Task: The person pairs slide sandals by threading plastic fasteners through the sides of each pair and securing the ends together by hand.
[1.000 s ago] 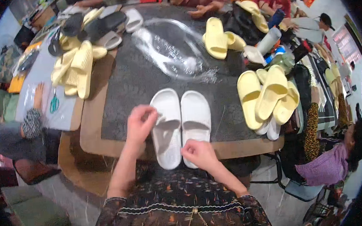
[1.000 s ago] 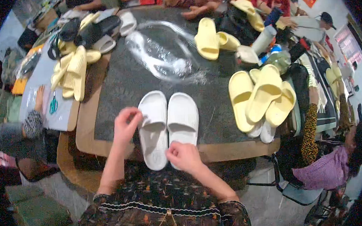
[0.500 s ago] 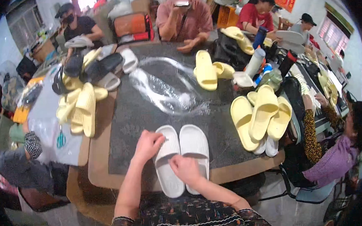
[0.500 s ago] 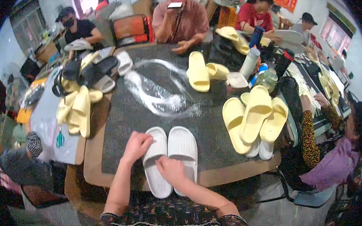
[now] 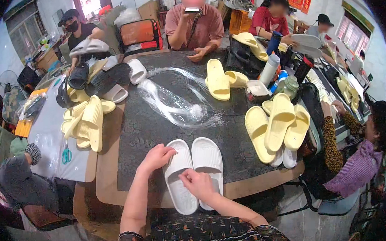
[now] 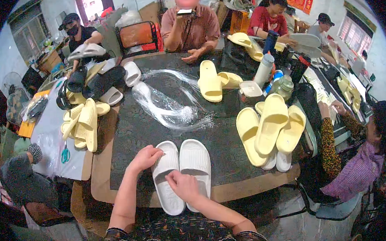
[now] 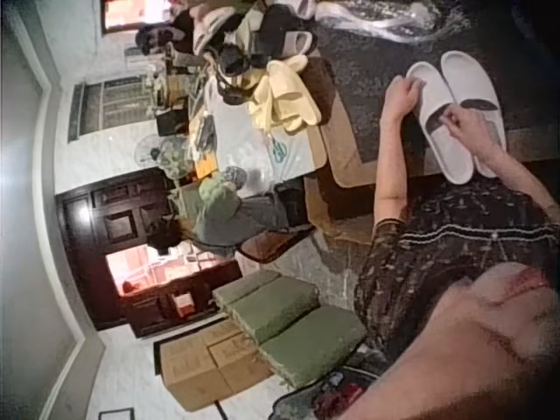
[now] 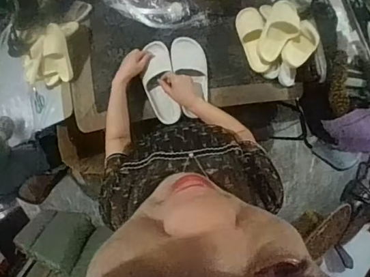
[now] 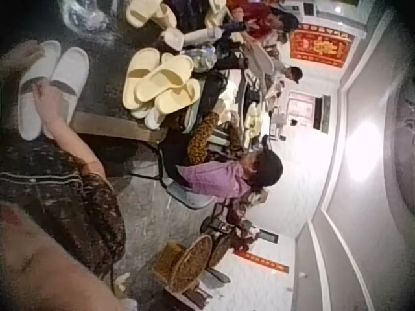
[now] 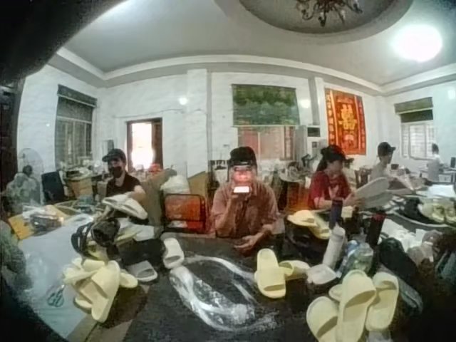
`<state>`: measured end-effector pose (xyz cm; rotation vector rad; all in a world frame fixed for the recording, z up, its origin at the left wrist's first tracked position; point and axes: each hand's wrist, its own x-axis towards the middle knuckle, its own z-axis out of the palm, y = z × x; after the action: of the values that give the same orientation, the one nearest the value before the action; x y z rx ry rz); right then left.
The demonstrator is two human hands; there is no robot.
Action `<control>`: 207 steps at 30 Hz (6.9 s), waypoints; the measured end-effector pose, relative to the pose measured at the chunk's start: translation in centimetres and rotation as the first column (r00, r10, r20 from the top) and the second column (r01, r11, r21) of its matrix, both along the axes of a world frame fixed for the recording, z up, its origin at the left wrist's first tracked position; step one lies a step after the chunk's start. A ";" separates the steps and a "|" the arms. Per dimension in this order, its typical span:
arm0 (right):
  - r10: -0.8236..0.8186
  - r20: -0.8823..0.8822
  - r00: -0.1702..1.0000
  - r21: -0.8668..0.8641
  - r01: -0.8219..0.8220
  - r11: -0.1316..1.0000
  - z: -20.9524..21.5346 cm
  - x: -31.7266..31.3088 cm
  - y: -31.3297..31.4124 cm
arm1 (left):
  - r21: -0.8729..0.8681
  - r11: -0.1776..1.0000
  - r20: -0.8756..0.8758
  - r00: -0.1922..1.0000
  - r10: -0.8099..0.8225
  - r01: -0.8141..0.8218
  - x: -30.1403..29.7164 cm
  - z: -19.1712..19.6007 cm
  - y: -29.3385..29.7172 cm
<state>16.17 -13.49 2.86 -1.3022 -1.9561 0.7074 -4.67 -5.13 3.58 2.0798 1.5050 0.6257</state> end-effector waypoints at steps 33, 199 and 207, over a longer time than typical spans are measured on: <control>-0.026 0.022 0.999 -0.097 0.028 0.995 -0.1 0.3 -0.1 | -0.412 0.906 0.146 0.974 0.171 -0.097 0.5 -0.6 0.5; -0.115 -0.558 0.822 -0.414 -0.155 0.897 -0.1 5.6 11.4 | -0.230 0.971 0.831 0.507 0.227 -0.057 9.1 -2.2 3.8; -0.099 -0.547 0.831 -0.399 -0.154 0.904 -0.1 5.6 11.5 | -0.197 0.978 0.847 0.492 0.203 -0.064 9.3 -2.3 3.8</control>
<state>21.79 -1.99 2.75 -1.1270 -1.3781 1.4218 4.61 -1.38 1.32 1.1544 1.0230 1.3364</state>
